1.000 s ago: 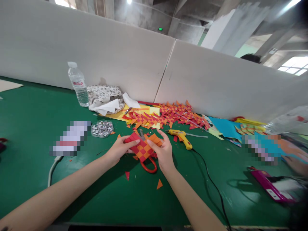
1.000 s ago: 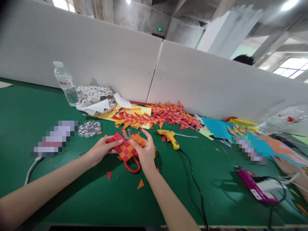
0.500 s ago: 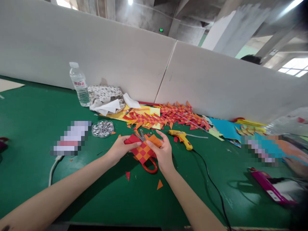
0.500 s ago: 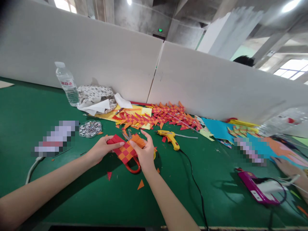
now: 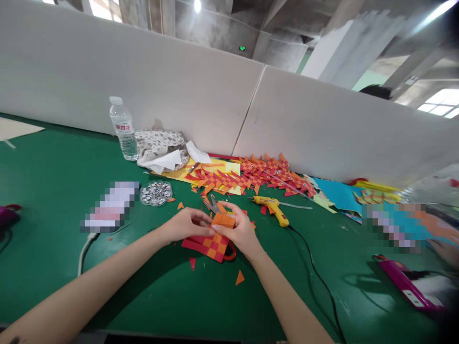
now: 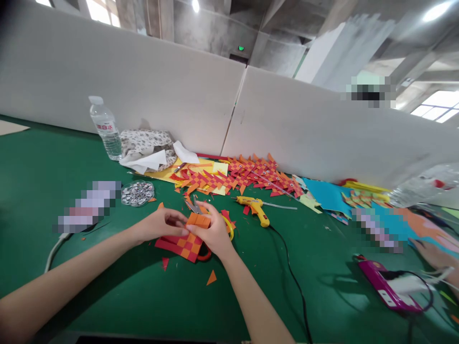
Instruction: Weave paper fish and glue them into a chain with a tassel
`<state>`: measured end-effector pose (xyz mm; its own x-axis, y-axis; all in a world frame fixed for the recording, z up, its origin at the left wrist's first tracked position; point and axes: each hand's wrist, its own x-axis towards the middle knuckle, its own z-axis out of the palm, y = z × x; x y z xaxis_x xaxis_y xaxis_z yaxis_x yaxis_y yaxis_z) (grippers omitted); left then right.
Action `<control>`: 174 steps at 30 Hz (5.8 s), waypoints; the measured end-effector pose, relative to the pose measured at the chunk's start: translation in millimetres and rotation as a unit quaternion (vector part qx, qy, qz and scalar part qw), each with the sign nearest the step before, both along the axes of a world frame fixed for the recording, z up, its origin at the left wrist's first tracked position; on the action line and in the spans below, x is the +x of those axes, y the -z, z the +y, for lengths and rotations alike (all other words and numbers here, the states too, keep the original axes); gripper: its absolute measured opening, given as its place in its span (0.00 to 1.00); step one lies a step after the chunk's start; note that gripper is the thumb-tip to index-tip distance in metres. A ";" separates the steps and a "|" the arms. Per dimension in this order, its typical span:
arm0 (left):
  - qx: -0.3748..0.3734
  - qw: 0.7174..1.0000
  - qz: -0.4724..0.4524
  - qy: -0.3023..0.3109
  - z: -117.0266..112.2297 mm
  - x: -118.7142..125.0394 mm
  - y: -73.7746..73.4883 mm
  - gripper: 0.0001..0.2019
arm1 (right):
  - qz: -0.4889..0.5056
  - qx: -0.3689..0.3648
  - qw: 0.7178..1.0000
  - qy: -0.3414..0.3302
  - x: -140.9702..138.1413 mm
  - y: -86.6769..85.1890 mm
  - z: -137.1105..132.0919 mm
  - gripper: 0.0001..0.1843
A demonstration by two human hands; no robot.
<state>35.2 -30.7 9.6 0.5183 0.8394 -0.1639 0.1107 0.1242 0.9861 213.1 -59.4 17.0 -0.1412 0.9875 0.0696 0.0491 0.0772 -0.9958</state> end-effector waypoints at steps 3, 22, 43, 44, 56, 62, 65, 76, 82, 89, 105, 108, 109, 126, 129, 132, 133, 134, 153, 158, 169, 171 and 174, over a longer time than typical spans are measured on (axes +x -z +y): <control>0.033 0.998 0.028 0.052 -2.0 0.1 2.9 0.09 | -0.004 0.003 1.000 -0.009 -1.4 -0.5 -2.4 0.32; 0.060 0.998 0.036 -0.006 10.5 -5.8 4.7 0.17 | -0.154 0.102 0.983 -0.005 8.2 -2.3 1.3 0.25; -0.014 0.998 -0.051 -0.023 9.3 -4.4 -1.2 0.17 | -0.127 0.057 0.990 -0.015 5.1 7.9 2.0 0.17; -0.015 0.998 -0.048 -0.040 9.4 -4.6 -1.0 0.17 | -0.126 0.057 0.990 -0.025 4.4 8.8 1.1 0.17; -0.014 0.996 -0.051 -0.071 10.0 -4.1 0.5 0.19 | -0.144 0.045 0.988 -0.030 2.7 11.0 0.8 0.16; -0.017 0.995 -0.053 -0.079 8.0 -3.6 -2.2 0.20 | -0.159 0.041 0.986 -0.018 1.6 7.1 -1.0 0.16; -0.007 0.995 -0.049 -0.084 7.6 -3.5 -2.2 0.18 | -0.164 0.042 0.985 -0.023 1.1 6.9 -1.6 0.15; 0.018 0.997 -0.043 -0.069 10.1 -3.0 3.3 0.17 | -0.157 0.054 0.986 -0.032 0.9 6.4 -1.8 0.09; 0.007 0.996 -0.040 -0.075 10.9 -2.6 3.7 0.18 | -0.181 0.074 0.981 -0.013 2.1 8.6 -0.4 0.08; -0.009 0.996 -0.058 -0.073 9.4 -1.9 0.7 0.21 | -0.148 0.070 0.986 0.012 0.8 11.5 0.4 0.11; -0.019 0.994 -0.068 -0.087 8.8 0.9 -3.4 0.20 | -0.109 0.032 0.992 0.051 2.7 6.7 1.7 0.15; -0.023 0.994 -0.047 -0.093 9.3 0.4 -4.3 0.21 | -0.093 0.026 0.993 0.073 3.5 4.6 2.7 0.15; -0.029 0.994 -0.049 -0.097 9.7 0.3 -3.9 0.22 | -0.092 0.024 0.993 0.075 3.5 4.4 3.0 0.16; -0.075 0.988 -0.070 -0.119 16.3 -5.8 -4.2 0.26 | -0.094 0.017 0.992 0.080 5.4 5.0 3.6 0.17; -0.045 0.991 -0.052 -0.114 18.0 -8.8 -2.5 0.28 | -0.090 0.010 0.993 0.071 4.4 4.8 3.5 0.17; 0.000 0.993 -0.012 -0.114 17.9 -10.0 -5.0 0.29 | -0.094 0.002 0.993 0.066 3.3 4.6 3.7 0.17; 0.012 0.994 -0.003 -0.111 17.5 -10.1 -6.5 0.29 | -0.095 0.000 0.993 0.063 3.1 4.6 3.7 0.17; 0.021 0.994 0.002 -0.106 17.0 -10.1 -7.9 0.29 | -0.096 -0.001 0.994 0.060 2.9 4.6 3.8 0.17; -0.035 0.993 -0.090 -0.073 8.7 -2.4 -14.4 0.31 | 0.001 -0.021 0.998 0.053 3.3 9.1 4.0 0.29; 0.002 0.995 -0.061 -0.076 12.5 -4.9 -6.5 0.31 | 0.005 -0.018 0.998 0.059 3.3 8.1 5.1 0.29; 0.021 0.994 -0.083 -0.074 14.9 -3.6 4.4 0.30 | -0.002 -0.033 0.998 0.048 1.9 5.6 3.9 0.32; 0.024 0.993 -0.083 -0.076 14.4 -2.6 3.7 0.30 | -0.002 -0.034 0.999 0.043 2.2 6.5 4.3 0.32; 0.033 0.993 -0.072 -0.085 12.1 -0.7 2.4 0.29 | 0.011 -0.047 0.999 0.025 1.1 6.9 3.4 0.34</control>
